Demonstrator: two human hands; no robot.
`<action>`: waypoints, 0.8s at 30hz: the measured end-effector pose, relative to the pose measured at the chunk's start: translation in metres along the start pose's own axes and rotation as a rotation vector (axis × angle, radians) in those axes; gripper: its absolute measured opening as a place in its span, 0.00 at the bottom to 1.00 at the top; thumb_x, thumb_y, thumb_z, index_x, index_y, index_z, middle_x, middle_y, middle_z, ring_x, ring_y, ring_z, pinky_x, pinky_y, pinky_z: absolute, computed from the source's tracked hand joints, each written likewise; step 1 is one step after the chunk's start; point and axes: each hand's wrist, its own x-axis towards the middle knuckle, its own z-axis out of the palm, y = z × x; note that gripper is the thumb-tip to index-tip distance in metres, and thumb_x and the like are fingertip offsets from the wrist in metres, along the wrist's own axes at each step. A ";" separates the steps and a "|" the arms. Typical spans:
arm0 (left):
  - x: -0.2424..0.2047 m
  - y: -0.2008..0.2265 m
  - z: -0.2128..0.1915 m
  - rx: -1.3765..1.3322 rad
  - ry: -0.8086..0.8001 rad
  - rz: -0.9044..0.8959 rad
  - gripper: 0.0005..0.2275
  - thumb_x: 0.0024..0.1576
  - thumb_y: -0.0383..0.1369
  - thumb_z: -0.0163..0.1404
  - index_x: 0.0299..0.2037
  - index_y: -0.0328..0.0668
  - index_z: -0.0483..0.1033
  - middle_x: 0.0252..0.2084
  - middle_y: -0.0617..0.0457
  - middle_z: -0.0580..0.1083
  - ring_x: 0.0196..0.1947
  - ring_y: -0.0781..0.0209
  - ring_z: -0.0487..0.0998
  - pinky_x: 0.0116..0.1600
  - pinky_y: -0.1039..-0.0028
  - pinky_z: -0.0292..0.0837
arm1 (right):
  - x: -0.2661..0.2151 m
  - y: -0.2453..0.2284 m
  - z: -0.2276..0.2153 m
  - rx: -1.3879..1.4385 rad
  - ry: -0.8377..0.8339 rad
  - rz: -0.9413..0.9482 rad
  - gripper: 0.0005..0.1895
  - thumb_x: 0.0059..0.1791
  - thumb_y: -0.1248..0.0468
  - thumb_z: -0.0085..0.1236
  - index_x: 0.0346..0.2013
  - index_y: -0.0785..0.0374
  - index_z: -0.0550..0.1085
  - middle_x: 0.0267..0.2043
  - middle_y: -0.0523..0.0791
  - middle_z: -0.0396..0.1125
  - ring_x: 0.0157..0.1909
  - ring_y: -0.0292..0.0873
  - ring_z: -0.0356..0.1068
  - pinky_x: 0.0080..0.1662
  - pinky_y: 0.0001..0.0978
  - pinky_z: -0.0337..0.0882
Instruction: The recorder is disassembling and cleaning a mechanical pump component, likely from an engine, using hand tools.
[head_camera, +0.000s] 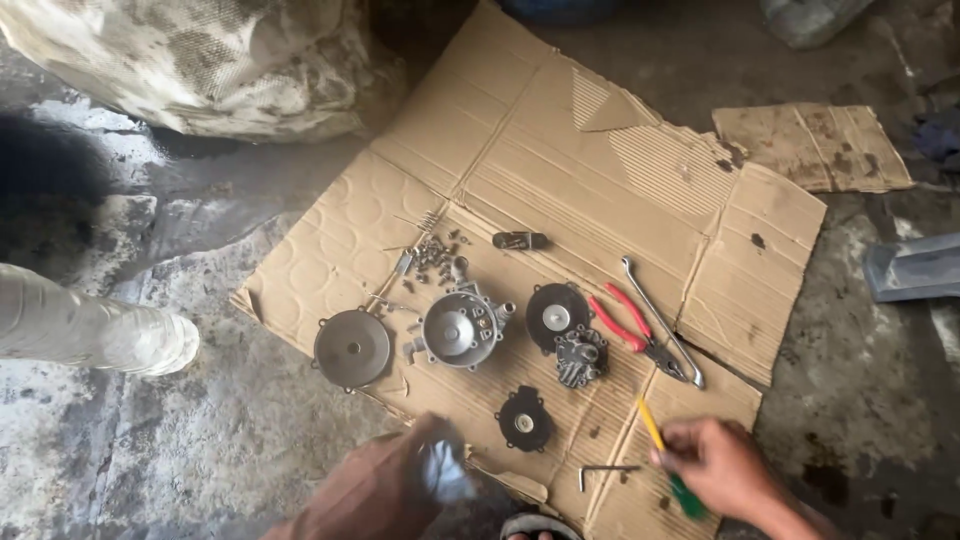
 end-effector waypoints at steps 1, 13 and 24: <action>0.003 -0.020 0.004 -0.020 -0.025 0.116 0.16 0.57 0.34 0.54 0.55 0.47 0.72 0.39 0.46 0.80 0.34 0.52 0.83 0.37 0.62 0.81 | -0.005 0.000 -0.005 -0.218 -0.114 -0.030 0.17 0.46 0.51 0.70 0.42 0.57 0.83 0.35 0.41 0.82 0.40 0.36 0.82 0.49 0.34 0.79; -0.003 0.027 -0.080 0.715 -0.546 0.044 0.18 0.57 0.47 0.54 0.40 0.38 0.84 0.39 0.40 0.81 0.40 0.46 0.82 0.46 0.61 0.77 | 0.008 -0.271 -0.107 -1.004 -0.304 -0.498 0.27 0.50 0.51 0.55 0.63 0.51 0.67 0.30 0.44 0.81 0.36 0.44 0.80 0.44 0.45 0.80; 0.023 0.001 -0.064 0.380 0.068 -0.041 0.22 0.56 0.45 0.57 0.51 0.33 0.73 0.44 0.41 0.76 0.34 0.52 0.80 0.37 0.63 0.80 | 0.044 -0.260 -0.044 -0.694 -0.171 -0.635 0.26 0.50 0.45 0.58 0.60 0.49 0.72 0.45 0.54 0.75 0.43 0.49 0.78 0.45 0.43 0.78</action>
